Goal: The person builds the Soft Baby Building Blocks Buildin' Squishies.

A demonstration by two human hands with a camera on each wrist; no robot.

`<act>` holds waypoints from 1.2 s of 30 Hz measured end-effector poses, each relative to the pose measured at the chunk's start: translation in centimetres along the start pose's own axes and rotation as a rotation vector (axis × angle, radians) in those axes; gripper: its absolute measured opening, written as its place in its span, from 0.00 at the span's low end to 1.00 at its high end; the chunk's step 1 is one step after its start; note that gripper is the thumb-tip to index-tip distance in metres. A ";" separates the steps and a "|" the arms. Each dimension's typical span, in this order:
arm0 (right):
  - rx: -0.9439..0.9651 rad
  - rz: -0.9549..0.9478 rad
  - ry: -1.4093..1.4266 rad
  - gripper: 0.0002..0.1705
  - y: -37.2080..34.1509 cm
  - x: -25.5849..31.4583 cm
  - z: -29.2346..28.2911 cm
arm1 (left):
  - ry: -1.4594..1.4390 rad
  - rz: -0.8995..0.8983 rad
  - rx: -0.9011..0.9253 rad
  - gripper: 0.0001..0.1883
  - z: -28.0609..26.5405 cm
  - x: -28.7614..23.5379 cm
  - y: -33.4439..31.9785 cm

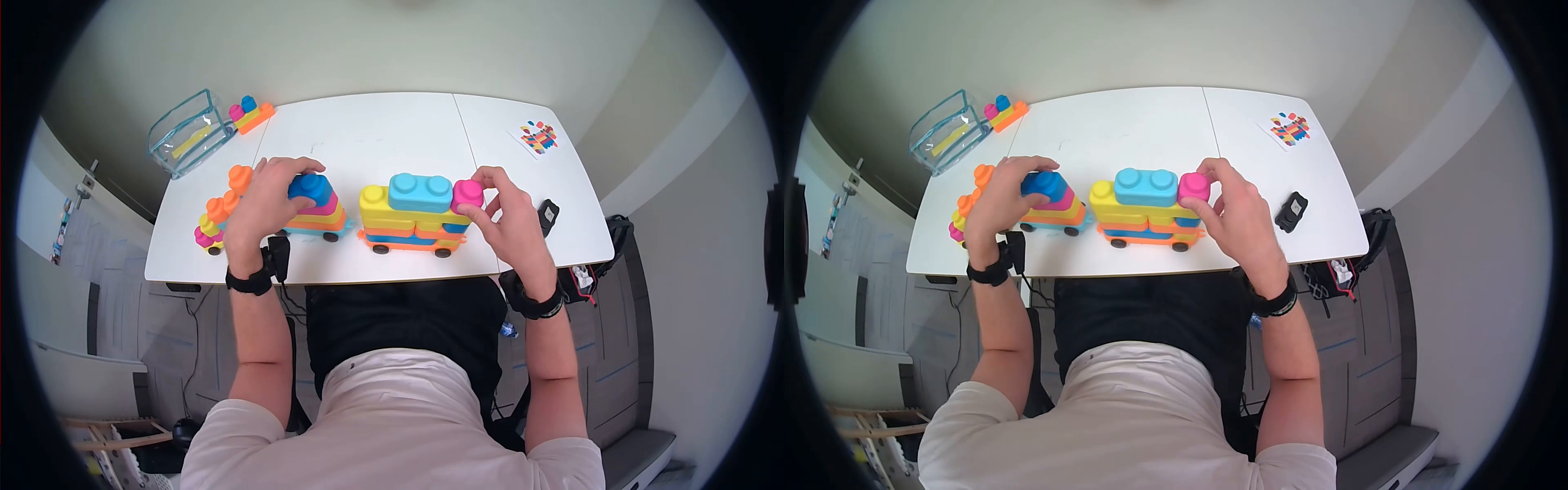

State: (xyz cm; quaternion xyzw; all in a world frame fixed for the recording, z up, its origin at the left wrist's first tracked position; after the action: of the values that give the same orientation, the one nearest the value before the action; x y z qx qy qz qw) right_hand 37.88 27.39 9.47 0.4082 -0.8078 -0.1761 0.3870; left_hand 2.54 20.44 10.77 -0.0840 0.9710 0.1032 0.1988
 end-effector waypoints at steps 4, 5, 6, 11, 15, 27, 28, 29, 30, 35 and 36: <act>-0.001 -0.005 0.003 0.26 0.0 0.0 0.1 | -0.028 -0.004 -0.002 0.30 0.3 -0.7 -0.1; 0.003 0.003 0.006 0.26 -0.1 0.0 0.1 | -0.024 -0.009 0.004 0.30 0.3 -0.8 -0.1; 0.008 0.012 0.010 0.26 -0.1 -0.1 0.2 | -0.020 -0.015 0.010 0.30 0.3 -0.8 -0.1; 0.012 0.017 0.021 0.27 -0.1 -0.1 0.2 | -0.030 0.000 0.035 0.30 0.6 -0.4 0.1; 0.013 0.017 0.027 0.27 -0.1 0.0 0.2 | -0.001 -0.019 0.051 0.31 0.4 -0.9 -0.4; 0.013 -0.021 0.014 0.34 -0.4 0.4 1.5 | -0.128 -0.023 0.154 0.31 2.2 -0.6 0.7; 0.012 -0.020 0.013 0.34 -0.4 0.5 1.7 | -0.128 -0.022 0.155 0.31 2.2 -0.6 0.7; 0.067 0.039 0.008 0.35 -0.4 0.2 2.2 | -0.122 -0.016 0.156 0.31 2.2 -0.7 0.7; 0.123 0.099 0.002 0.37 -0.4 -0.2 2.6 | -0.116 -0.010 0.157 0.30 2.1 -0.9 0.7; 0.061 0.123 -0.208 0.35 -0.1 -1.4 2.2 | -0.177 0.028 -0.007 0.28 0.8 -2.2 0.0; 0.023 0.170 -0.255 0.35 -0.1 -2.0 1.9 | -0.223 0.067 -0.087 0.27 0.1 -2.5 -0.1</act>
State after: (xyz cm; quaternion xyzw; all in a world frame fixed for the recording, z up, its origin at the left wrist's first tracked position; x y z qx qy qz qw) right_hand 37.21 28.82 7.25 0.3170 -0.8840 -0.1836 0.2902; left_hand 4.87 20.64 11.65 -0.0479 0.9397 0.1605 0.2982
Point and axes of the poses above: each hand's wrist, its own y-axis towards the middle knuckle, its own z-axis out of the palm, x = y × z, the point moved 6 cm from there along y, towards the middle knuckle, and after that the axes turned 13 degrees about -z, right-handed, at the moved point
